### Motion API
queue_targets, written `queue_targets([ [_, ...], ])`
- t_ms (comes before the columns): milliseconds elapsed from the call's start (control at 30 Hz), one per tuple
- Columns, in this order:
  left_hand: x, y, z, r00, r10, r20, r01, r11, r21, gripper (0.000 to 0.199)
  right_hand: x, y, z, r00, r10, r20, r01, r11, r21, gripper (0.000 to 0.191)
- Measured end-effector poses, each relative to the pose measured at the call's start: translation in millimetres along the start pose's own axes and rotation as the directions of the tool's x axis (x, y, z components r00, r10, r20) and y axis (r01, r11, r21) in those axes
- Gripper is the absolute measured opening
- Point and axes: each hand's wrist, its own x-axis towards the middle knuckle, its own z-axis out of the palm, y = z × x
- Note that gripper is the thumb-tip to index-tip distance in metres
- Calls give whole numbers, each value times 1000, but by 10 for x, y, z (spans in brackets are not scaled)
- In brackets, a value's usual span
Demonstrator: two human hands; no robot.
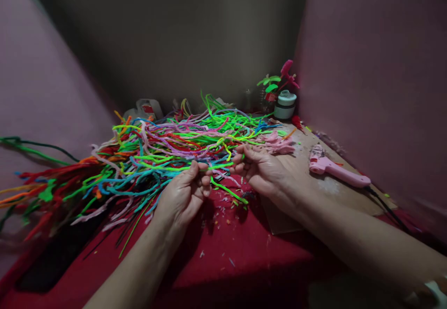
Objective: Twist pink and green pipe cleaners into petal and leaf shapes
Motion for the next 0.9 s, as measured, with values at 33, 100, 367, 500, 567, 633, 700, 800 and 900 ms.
queue_targets([
  [33, 20, 24, -19, 999, 30, -15, -30, 1000, -4, 30, 14, -15, -7, 1000, -26, -12, 25, 1000, -17, 18],
  [100, 56, 79, -49, 990, 116, -81, -118, 993, -20, 30, 32, -47, -13, 997, -68, -47, 67, 997, -24, 15],
  [367, 72, 70, 27, 958, 211, -194, -234, 966, -108, 24, -37, 51, 33, 988, -101, 121, 106, 994, -34, 13],
  [500, 4, -17, 151, 977, 185, -106, -193, 979, -72, 18, -70, 208, 46, 987, -13, 163, 39, 987, -156, 20],
  [567, -36, -55, 191, 986, 164, -39, -164, 986, -6, 12, -67, 236, 48, 988, -46, 150, 74, 979, -192, 24],
  [633, -64, -85, 201, 989, 148, 5, -148, 987, 69, 13, -58, 220, 47, 986, -109, 124, 135, 965, -223, 20],
  [700, -75, -104, 186, 989, 150, 22, -151, 977, 148, 20, -54, 180, 48, 985, -144, 90, 163, 951, -263, 17],
  [800, -67, -114, 146, 984, 171, 47, -178, 946, 271, 27, -60, 122, 50, 987, -152, 48, 159, 907, -389, 16],
  [900, -64, -104, 127, 976, 208, 61, -217, 912, 349, 29, -66, 109, 43, 988, -151, 25, 142, 838, -527, 20],
])
